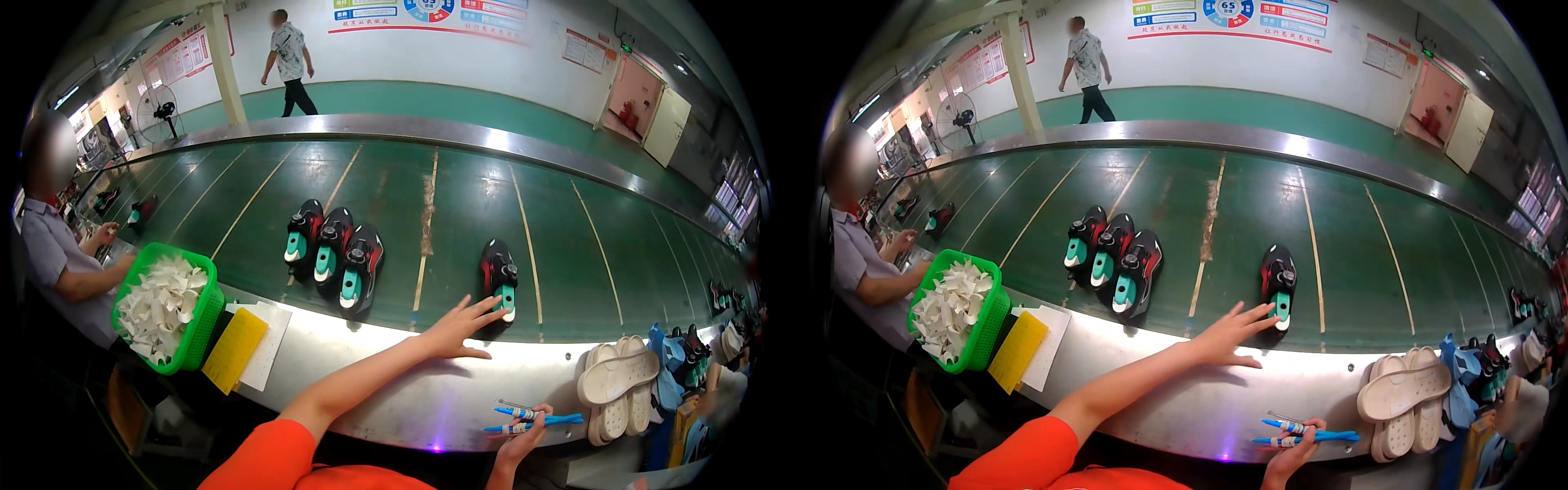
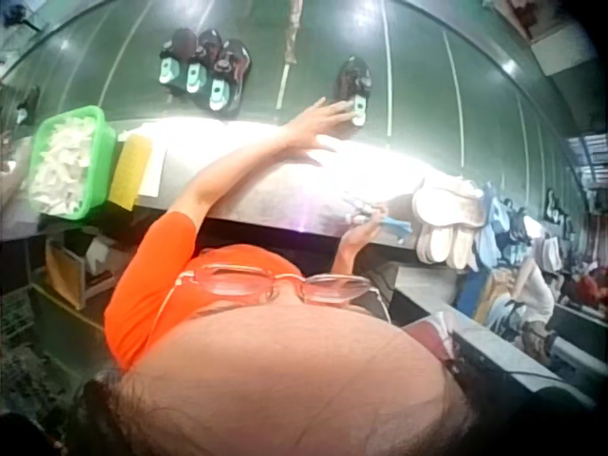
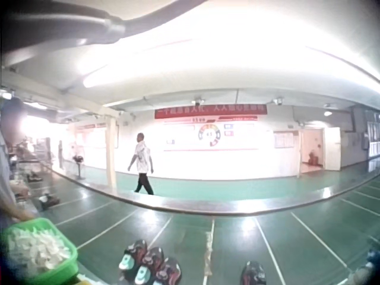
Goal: The person marks the heel of a black and teal sneaker with a blue pen while holding it in their left hand. They repeatedly pick up shoes from a conveyor belt, mark them, and place them back. The person also writes on a yellow paper sheet with the pen during the process.
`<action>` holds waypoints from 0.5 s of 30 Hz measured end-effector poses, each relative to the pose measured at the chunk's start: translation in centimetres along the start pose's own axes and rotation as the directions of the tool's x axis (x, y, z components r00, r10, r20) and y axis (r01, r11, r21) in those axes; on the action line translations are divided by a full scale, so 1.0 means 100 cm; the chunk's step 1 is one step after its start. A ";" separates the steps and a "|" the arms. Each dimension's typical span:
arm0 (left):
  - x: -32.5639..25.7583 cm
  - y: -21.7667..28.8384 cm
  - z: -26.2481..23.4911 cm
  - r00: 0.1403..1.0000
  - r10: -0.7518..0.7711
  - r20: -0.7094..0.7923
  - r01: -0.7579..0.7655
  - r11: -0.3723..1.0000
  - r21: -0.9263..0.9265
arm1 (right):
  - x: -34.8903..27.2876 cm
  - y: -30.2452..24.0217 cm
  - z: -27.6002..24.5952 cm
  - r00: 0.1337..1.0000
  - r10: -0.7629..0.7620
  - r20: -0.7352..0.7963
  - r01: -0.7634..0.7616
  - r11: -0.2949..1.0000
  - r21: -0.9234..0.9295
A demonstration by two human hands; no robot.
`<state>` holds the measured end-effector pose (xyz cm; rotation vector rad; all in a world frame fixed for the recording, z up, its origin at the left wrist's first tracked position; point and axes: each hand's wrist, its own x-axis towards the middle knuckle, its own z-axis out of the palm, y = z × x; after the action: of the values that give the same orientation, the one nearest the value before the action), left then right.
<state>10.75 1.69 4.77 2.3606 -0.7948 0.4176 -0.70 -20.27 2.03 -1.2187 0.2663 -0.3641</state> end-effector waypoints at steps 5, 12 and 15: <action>-0.075 -0.001 -0.047 0.686 -0.234 -0.689 0.192 0.972 -0.138 | -0.003 0.011 -0.017 1.000 0.020 0.003 -0.020 1.000 -0.009; -0.122 -0.061 -0.065 0.615 -0.493 -0.615 0.636 0.771 0.018 | -0.011 0.015 -0.006 0.996 0.073 0.051 -0.077 0.994 0.080; -0.118 -0.075 -0.064 0.588 -0.555 -0.588 0.669 0.743 -0.033 | -0.023 0.001 0.006 0.993 0.078 0.084 -0.087 0.990 0.111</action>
<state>5.78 15.72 0.87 2.2947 0.3840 0.8541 -2.54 -18.77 2.17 -1.1035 0.2235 -0.2553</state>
